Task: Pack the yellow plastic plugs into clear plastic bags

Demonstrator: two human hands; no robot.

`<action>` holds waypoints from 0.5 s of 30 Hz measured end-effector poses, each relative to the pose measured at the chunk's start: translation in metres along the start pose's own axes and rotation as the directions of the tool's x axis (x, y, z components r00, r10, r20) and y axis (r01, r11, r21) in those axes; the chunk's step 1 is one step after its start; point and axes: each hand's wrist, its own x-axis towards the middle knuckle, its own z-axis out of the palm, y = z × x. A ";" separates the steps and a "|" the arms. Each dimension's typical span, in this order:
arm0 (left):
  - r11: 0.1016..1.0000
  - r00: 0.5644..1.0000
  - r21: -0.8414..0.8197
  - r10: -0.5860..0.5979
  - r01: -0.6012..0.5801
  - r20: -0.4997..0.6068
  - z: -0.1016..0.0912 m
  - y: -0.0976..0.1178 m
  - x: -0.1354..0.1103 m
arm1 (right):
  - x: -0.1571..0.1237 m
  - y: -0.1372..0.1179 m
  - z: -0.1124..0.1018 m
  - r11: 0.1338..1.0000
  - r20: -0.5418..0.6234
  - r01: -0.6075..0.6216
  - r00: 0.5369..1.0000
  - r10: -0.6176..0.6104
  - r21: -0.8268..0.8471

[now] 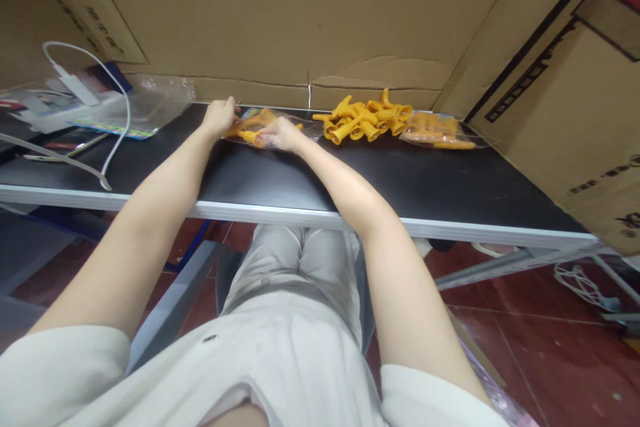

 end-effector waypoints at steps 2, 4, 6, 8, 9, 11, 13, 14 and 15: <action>0.996 0.996 0.018 -0.087 0.087 0.006 -0.002 0.006 -0.005 | -0.001 -0.004 0.000 0.999 0.015 0.019 1.000 -0.019 -0.031; 0.994 0.994 0.024 -0.106 0.106 0.020 -0.004 0.011 -0.009 | -0.002 -0.010 0.001 0.998 0.017 0.010 1.000 -0.009 -0.058; 0.995 0.995 0.033 -0.095 0.095 0.020 -0.004 0.014 -0.010 | -0.003 -0.016 0.002 0.998 0.005 -0.022 1.000 0.023 -0.065; 0.994 0.995 0.045 -0.101 0.100 0.021 -0.004 0.015 -0.010 | -0.004 -0.021 0.002 0.997 -0.004 -0.047 0.999 0.047 -0.054; 0.993 0.994 0.047 -0.107 0.106 0.021 -0.004 0.015 -0.010 | -0.004 -0.023 0.001 0.998 -0.002 -0.052 0.999 0.052 -0.047; 0.993 0.994 0.040 -0.109 0.108 0.030 -0.004 0.014 -0.010 | -0.005 -0.024 0.000 0.998 0.011 -0.060 0.998 0.060 -0.034; 0.995 0.994 0.028 -0.099 0.099 0.035 -0.004 0.013 -0.010 | -0.005 -0.023 -0.001 0.997 0.025 -0.069 0.997 0.070 -0.015; 0.995 0.995 0.023 -0.096 0.095 0.040 -0.004 0.013 -0.010 | -0.005 -0.022 -0.001 0.998 0.033 -0.068 0.997 0.068 -0.003; 0.995 0.994 0.021 -0.095 0.094 0.045 -0.004 0.013 -0.010 | -0.004 -0.020 -0.001 0.998 0.035 -0.066 0.997 0.065 0.007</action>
